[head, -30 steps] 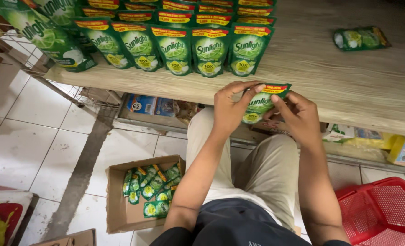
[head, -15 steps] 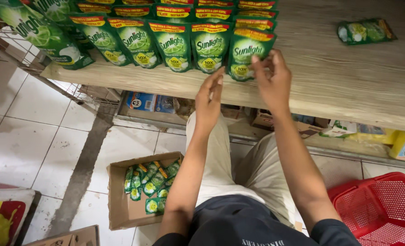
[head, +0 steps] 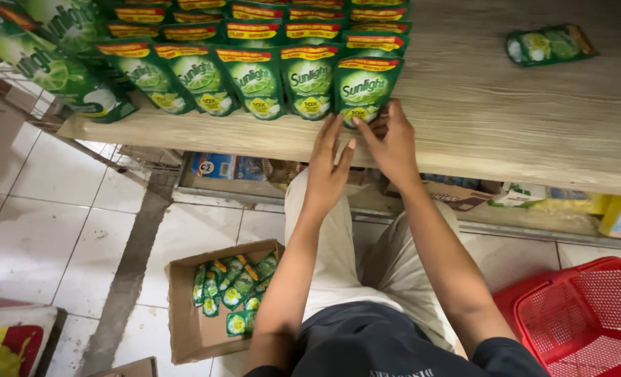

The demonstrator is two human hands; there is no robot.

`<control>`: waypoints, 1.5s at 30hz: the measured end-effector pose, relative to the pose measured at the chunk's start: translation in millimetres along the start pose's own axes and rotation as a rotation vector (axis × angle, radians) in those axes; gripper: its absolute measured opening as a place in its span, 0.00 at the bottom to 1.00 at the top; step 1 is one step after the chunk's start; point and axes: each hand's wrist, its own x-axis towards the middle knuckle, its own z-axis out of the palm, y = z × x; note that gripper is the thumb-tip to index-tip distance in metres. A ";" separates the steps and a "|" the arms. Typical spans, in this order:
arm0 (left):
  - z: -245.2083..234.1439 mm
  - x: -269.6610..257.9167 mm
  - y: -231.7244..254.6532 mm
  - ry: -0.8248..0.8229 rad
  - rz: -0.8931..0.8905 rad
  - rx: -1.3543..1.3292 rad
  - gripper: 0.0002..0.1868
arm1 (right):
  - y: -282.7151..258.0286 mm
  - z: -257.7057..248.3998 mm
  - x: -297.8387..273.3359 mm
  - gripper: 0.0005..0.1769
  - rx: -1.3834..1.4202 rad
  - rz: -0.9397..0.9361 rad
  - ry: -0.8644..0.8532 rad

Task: The person sits on the floor and takes packets of Sunlight dish soap from a cardboard box. They place the packets onto a wooden shelf, arranging them in neat rows next to existing stock.

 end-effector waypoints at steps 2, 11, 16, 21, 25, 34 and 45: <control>5.9 -7.2 13.5 0.043 0.040 0.083 0.24 | -1.7 -5.6 -1.2 0.24 0.032 -0.005 -0.037; 51.4 -23.7 38.8 -0.135 0.230 0.248 0.18 | 47.2 -102.2 -5.2 0.26 -0.138 -0.021 0.047; 88.9 2.3 26.8 -0.287 0.419 0.319 0.18 | 106.5 -172.1 18.2 0.36 -0.540 -0.104 0.112; 123.8 20.5 29.0 -0.331 0.469 0.295 0.17 | 151.9 -204.4 65.8 0.45 -0.623 0.008 0.007; 122.8 13.7 35.8 -0.369 0.450 0.277 0.16 | 159.8 -213.0 79.9 0.40 -0.738 0.198 -0.141; 99.9 -13.1 42.0 -0.187 0.233 0.127 0.15 | 49.0 -224.7 -23.2 0.43 -0.365 0.227 -0.008; 78.3 -33.3 55.6 -0.234 0.162 0.038 0.16 | 30.4 -165.9 -59.4 0.15 -0.576 -0.212 0.167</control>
